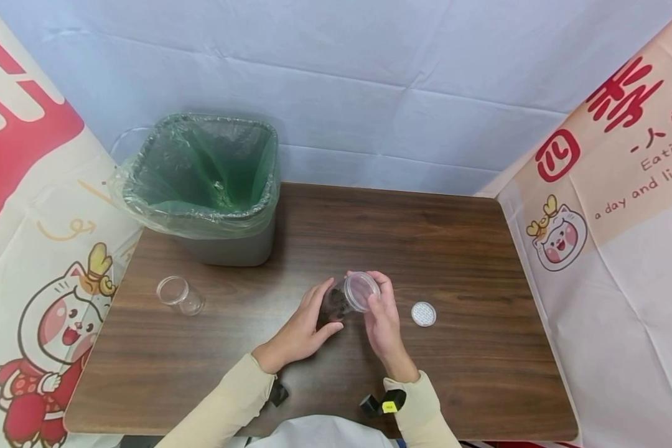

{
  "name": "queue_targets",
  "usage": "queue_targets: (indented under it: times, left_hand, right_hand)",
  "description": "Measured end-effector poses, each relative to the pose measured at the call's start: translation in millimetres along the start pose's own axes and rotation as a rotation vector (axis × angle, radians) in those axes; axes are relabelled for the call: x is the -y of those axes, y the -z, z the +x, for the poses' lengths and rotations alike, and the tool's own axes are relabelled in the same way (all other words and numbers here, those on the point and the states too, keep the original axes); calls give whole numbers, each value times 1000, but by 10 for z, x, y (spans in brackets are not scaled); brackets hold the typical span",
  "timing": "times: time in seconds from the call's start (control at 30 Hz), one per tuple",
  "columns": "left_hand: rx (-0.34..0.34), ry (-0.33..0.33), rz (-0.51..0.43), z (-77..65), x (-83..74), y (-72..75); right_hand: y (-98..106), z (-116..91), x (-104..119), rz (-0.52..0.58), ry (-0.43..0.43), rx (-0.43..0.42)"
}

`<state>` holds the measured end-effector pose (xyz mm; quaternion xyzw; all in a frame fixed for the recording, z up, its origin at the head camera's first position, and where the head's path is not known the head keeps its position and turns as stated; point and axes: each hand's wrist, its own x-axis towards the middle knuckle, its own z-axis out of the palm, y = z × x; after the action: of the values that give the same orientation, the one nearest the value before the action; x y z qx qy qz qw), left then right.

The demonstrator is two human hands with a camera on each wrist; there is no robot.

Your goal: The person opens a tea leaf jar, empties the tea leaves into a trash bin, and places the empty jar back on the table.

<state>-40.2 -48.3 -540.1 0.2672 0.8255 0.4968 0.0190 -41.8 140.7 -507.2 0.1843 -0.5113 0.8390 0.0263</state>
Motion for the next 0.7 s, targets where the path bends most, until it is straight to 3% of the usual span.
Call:
queue_targets:
  times: [0.7]
  left_hand:
    - [22,18,-10,9,-17,11]
  right_hand:
    - [24,6,19,-42,-43,-9]
